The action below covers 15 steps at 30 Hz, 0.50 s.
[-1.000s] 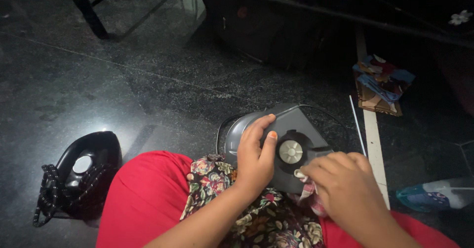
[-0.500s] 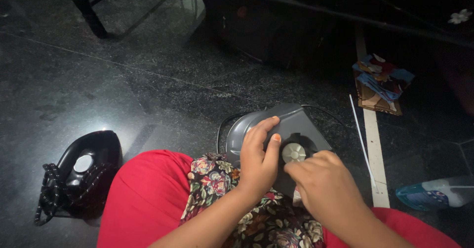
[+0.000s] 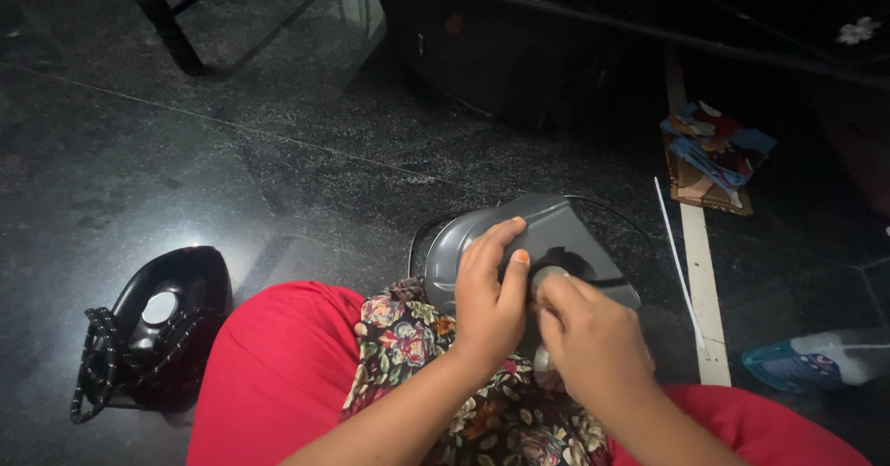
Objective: The person cleans the top of a grey cylindrical appliance using a cloth and a spray bottle. They repeatedly spray the surface, wipe it, and use a thin white stick to clean the central opening.
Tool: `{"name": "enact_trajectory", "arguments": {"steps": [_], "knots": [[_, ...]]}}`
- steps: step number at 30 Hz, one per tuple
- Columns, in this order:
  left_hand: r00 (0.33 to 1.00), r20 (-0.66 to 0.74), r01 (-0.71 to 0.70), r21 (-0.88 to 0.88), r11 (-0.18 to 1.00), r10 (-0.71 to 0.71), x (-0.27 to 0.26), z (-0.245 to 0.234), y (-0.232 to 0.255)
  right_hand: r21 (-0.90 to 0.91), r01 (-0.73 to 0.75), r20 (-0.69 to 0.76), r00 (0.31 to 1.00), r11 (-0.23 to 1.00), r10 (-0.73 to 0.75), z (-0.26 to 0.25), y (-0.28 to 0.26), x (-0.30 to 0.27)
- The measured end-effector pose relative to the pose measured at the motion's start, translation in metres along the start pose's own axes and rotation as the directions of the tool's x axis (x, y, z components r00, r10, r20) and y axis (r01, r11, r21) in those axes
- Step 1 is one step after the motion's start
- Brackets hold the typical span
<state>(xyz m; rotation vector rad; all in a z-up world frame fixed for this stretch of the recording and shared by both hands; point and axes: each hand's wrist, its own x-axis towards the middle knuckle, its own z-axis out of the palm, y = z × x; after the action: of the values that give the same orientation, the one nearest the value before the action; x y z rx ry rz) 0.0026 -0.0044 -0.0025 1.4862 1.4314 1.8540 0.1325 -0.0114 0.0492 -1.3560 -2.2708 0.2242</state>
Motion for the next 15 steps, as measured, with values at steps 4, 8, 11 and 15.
{"name": "enact_trajectory", "arguments": {"steps": [4,8,11,15], "knots": [[0.999,0.029,-0.015,0.001,1.000,0.015,0.000,-0.005,-0.001,0.025,0.073,0.057,0.996,0.997,-0.074,0.001,0.002,-0.009],[0.998,0.055,-0.032,-0.019,0.999,0.033,-0.003,-0.006,0.000,0.033,0.435,0.161,0.887,0.900,-0.434,-0.020,0.021,-0.018],[0.995,0.085,-0.057,-0.017,0.998,0.058,-0.004,-0.001,0.004,0.005,0.550,0.348,0.782,0.835,-0.517,-0.034,0.038,-0.016],[0.993,0.105,-0.056,-0.009,0.998,0.056,-0.002,0.006,0.007,-0.067,0.579,0.278,0.793,0.813,-0.542,-0.044,0.057,-0.010]]}}
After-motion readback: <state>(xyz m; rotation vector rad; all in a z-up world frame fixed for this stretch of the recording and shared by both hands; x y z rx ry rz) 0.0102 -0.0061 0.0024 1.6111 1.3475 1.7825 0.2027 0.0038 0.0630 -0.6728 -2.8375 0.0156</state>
